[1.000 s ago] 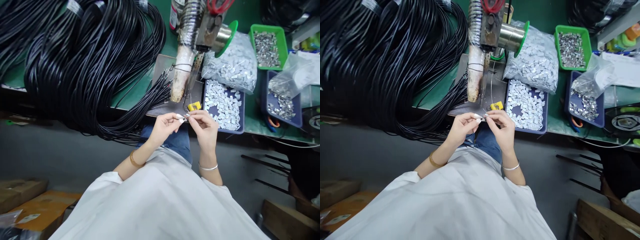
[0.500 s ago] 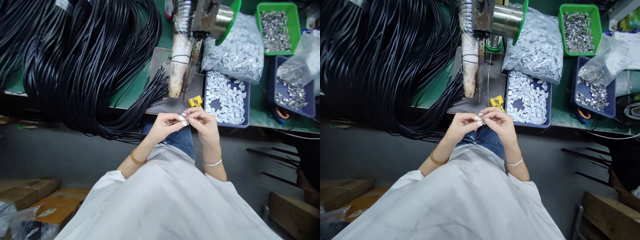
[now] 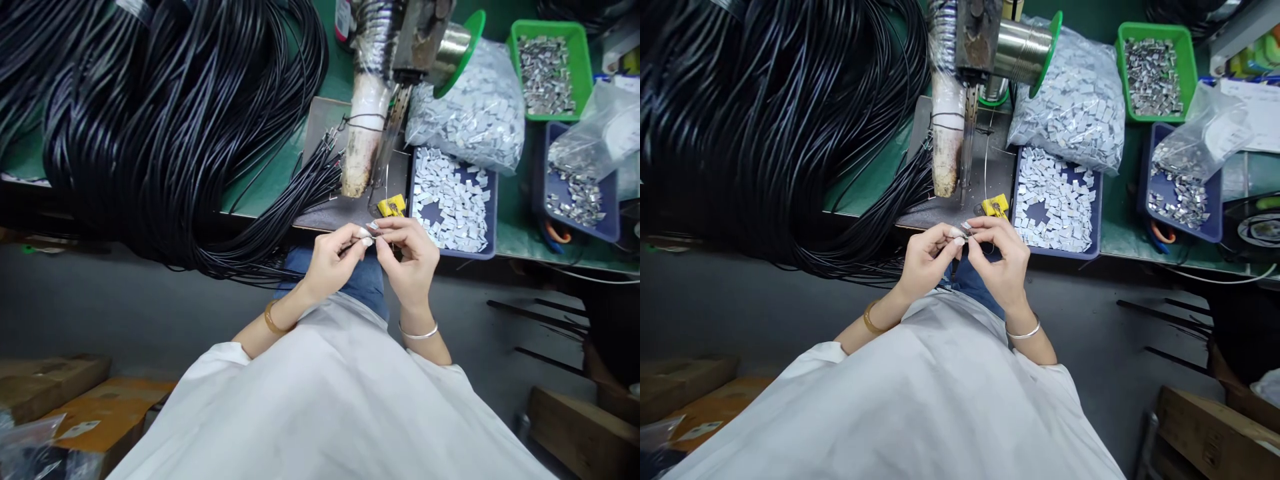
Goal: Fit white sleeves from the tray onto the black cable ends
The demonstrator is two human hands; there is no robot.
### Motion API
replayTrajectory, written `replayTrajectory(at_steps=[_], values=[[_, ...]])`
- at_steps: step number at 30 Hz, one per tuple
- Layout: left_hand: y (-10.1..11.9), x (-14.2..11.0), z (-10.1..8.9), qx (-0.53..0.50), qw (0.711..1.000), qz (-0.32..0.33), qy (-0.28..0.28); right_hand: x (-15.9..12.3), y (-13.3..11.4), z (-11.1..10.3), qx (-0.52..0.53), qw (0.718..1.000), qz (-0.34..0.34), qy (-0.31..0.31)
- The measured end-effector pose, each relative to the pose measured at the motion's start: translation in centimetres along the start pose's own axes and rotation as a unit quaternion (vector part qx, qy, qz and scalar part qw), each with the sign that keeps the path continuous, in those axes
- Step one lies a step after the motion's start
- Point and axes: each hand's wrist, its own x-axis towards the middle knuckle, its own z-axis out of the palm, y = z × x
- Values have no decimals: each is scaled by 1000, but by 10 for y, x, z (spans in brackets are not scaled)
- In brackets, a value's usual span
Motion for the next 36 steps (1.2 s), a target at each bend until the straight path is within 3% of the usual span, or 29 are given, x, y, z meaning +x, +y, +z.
replayTrajectory(at_steps=[4, 8, 13, 15, 19, 22, 30, 36], values=[[-1, 5, 0, -161, 981, -108, 11, 2, 7, 3, 85, 995, 31, 49], [-1, 14, -3, -182, 974, -124, 55, 4, 1, 3, 44, 993, -27, 108], [-1, 20, -2, -164, 980, -103, 50, 2, -7, 3, -120, 975, -181, 52], [-3, 21, -2, -160, 981, -95, 48, 3, -5, 3, -139, 972, -184, 47], [-7, 20, -3, -171, 979, -101, 49, 4, 4, 1, -100, 988, -103, 66], [-8, 21, -5, -177, 977, -114, 39, 4, 9, 0, -62, 994, -72, 44], [-4, 29, -4, -164, 979, -108, 48, 8, 16, 2, -183, 958, -217, 25], [-3, 33, -3, -160, 979, -114, 59, 13, 19, 1, -209, 945, -252, 21]])
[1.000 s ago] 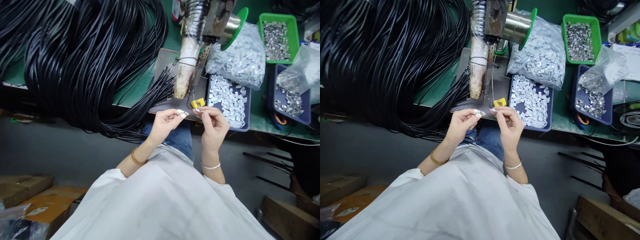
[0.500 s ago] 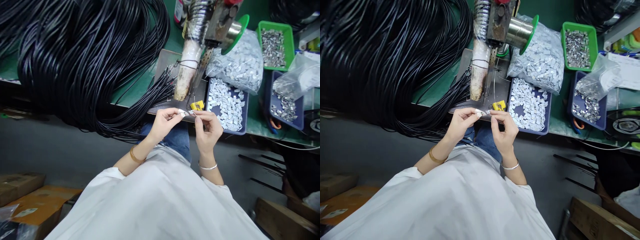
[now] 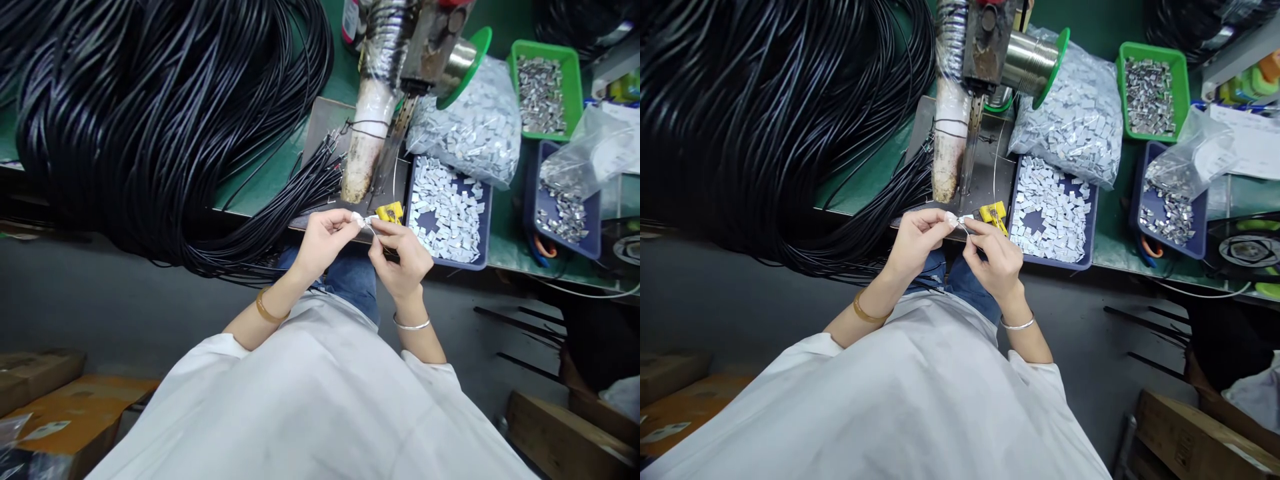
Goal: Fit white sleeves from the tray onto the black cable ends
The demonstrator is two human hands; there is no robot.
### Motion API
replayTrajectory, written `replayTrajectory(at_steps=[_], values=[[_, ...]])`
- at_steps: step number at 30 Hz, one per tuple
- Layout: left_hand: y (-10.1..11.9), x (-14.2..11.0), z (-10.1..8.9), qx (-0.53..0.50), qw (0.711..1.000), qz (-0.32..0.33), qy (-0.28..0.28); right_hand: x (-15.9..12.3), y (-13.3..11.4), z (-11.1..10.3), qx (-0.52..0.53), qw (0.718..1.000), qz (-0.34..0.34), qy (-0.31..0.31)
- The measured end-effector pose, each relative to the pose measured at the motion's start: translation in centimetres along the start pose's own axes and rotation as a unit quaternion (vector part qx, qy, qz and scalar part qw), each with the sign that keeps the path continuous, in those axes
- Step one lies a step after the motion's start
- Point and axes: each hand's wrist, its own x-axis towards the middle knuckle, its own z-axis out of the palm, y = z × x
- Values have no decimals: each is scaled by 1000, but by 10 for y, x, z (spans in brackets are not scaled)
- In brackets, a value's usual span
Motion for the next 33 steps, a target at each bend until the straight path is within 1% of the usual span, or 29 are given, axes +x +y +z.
replayTrajectory(at_steps=[3, 5, 7, 10, 12, 16, 20, 22, 27, 33], values=[[0, 2, 0, 3, 1000, -3, 3, 0, 2, 1, 7, 1000, -12, 0], [-1, 3, 0, 13, 1000, 4, 6, 0, 3, 3, 15, 1000, -1, 5], [-3, 5, 0, 30, 999, 17, 17, -1, 2, 4, 45, 998, 50, 9], [-4, 7, 2, 59, 997, 44, 38, -1, 0, 6, 110, 983, 150, 0], [-2, 7, 3, 72, 995, 58, 44, 1, -2, 6, 133, 975, 179, -4], [2, 6, 4, 87, 992, 71, 51, 5, -4, 4, 136, 975, 175, -6], [4, 4, 3, 103, 990, 81, 57, 8, -6, 1, 118, 983, 137, -11], [4, 3, 3, 102, 991, 74, 53, 8, -6, 0, 116, 985, 125, -15], [2, 1, 2, 96, 993, 54, 48, 3, -4, 0, 135, 982, 132, -17], [2, -1, 1, 113, 991, 53, 49, 3, -2, 0, 113, 985, 130, -18]])
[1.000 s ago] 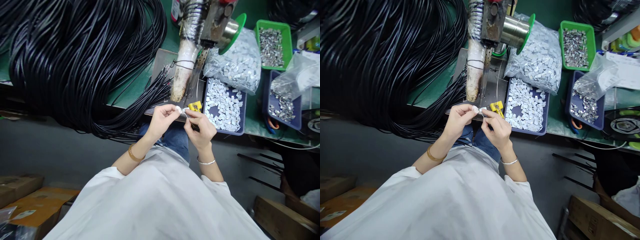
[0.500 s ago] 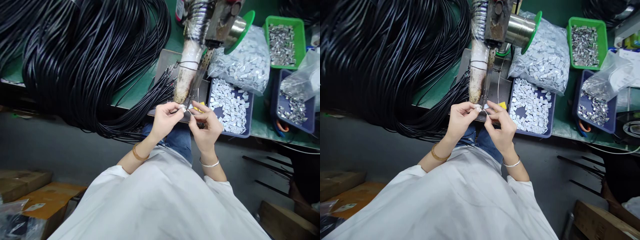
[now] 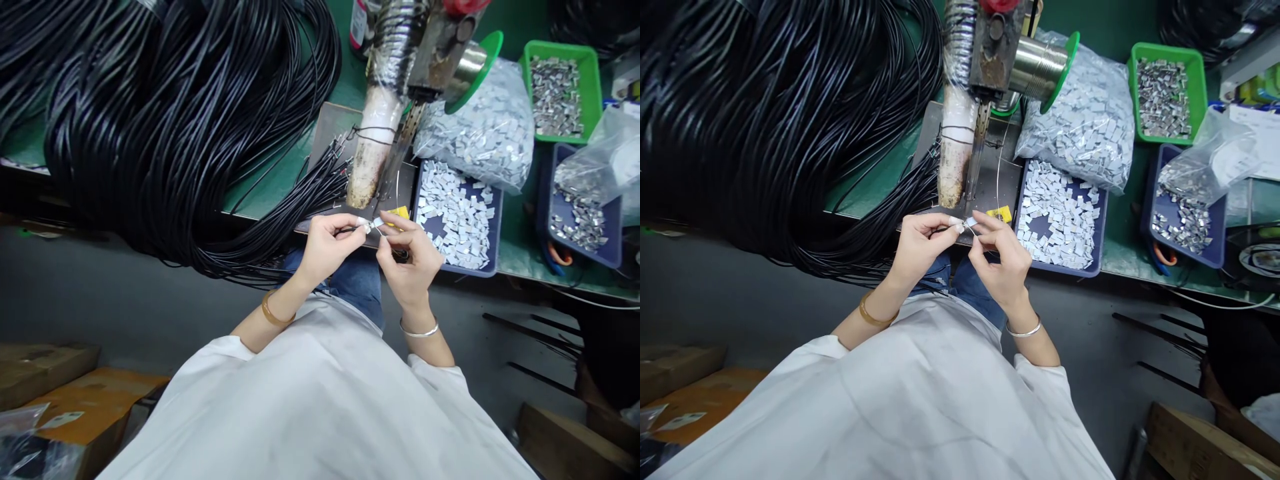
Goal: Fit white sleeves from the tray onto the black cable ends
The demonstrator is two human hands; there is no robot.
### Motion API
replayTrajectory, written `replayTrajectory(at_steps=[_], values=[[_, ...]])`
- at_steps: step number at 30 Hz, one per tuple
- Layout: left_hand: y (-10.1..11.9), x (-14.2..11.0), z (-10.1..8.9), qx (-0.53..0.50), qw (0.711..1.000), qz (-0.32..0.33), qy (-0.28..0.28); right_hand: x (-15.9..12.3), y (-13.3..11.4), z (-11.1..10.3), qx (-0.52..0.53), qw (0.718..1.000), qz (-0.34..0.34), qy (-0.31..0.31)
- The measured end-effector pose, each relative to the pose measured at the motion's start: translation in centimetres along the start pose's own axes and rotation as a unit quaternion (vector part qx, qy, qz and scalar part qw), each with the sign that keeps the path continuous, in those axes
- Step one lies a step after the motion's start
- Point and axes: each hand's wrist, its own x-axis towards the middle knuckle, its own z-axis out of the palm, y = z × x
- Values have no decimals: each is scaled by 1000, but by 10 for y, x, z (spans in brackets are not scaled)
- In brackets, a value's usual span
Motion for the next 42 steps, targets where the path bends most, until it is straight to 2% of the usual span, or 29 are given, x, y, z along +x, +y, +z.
replayTrajectory(at_steps=[7, 13, 21, 28, 37, 42], values=[[6, 3, 3, -25, 999, 17, 8, 5, 0, 1, -46, 998, -33, 14], [9, 3, 4, -1, 999, 29, 23, 8, -4, 2, -53, 998, -28, 20], [0, 1, -1, 75, 997, 14, -9, 5, 1, 3, -60, 998, -24, 22], [14, -1, 1, 108, 993, 49, 5, 11, -7, 3, -64, 997, -28, 38], [5, 5, -2, 49, 998, -17, -20, 7, -4, 1, -45, 999, -15, 20], [7, 4, -1, 61, 998, -12, -24, 9, -5, 1, -61, 998, -18, 21]])
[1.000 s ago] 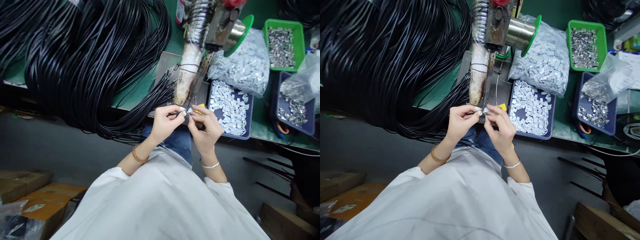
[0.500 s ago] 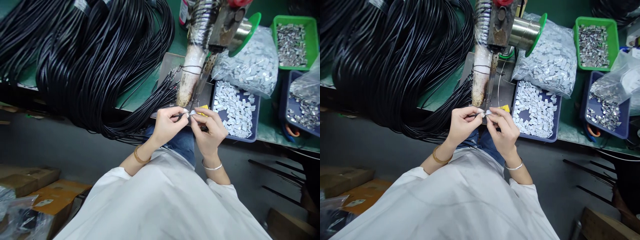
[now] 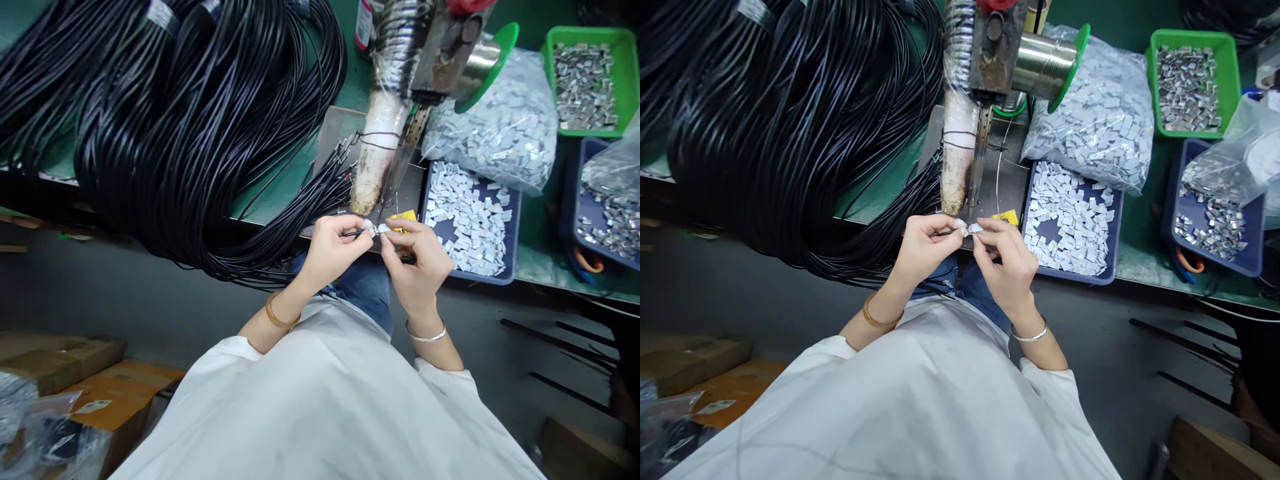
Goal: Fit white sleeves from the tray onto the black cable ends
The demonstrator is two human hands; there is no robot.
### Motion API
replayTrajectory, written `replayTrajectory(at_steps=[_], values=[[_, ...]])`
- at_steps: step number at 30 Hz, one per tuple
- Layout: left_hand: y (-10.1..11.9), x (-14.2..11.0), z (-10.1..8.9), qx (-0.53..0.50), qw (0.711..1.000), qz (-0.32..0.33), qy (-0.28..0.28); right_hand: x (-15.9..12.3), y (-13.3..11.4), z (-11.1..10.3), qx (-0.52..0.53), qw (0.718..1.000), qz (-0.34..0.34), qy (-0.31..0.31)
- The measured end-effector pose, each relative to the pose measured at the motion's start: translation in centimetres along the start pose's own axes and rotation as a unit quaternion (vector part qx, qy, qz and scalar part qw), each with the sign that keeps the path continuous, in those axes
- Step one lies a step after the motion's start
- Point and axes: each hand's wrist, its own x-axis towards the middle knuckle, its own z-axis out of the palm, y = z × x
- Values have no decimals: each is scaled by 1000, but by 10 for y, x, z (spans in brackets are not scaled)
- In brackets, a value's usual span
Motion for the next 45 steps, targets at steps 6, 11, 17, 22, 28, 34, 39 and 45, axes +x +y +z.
replayTrajectory(at_steps=[6, 11, 17, 22, 28, 34, 39, 45], values=[[4, -4, -1, 33, 999, 41, 6, 2, -2, 0, -15, 999, -26, 20], [-4, -2, -2, -20, 999, 2, -25, -3, -2, -1, -14, 998, -58, 3], [-7, -10, -6, 24, 994, -12, -104, -2, -2, -25, -1, 999, 1, 33], [-8, -29, -19, 174, 947, 48, -265, 9, 2, -58, -29, 967, -49, 247], [-9, -23, -41, 158, 977, 144, -20, 12, 29, -75, -137, 971, 188, -48], [-3, 24, -59, 383, 891, 199, 139, 26, 71, -61, -177, 965, 148, -128], [-10, 34, -67, 309, 919, 193, 148, 38, 76, -60, -239, 937, 135, -215], [-19, 29, -79, 31, 949, 176, 261, 32, 69, -58, -281, 928, 115, -218]])
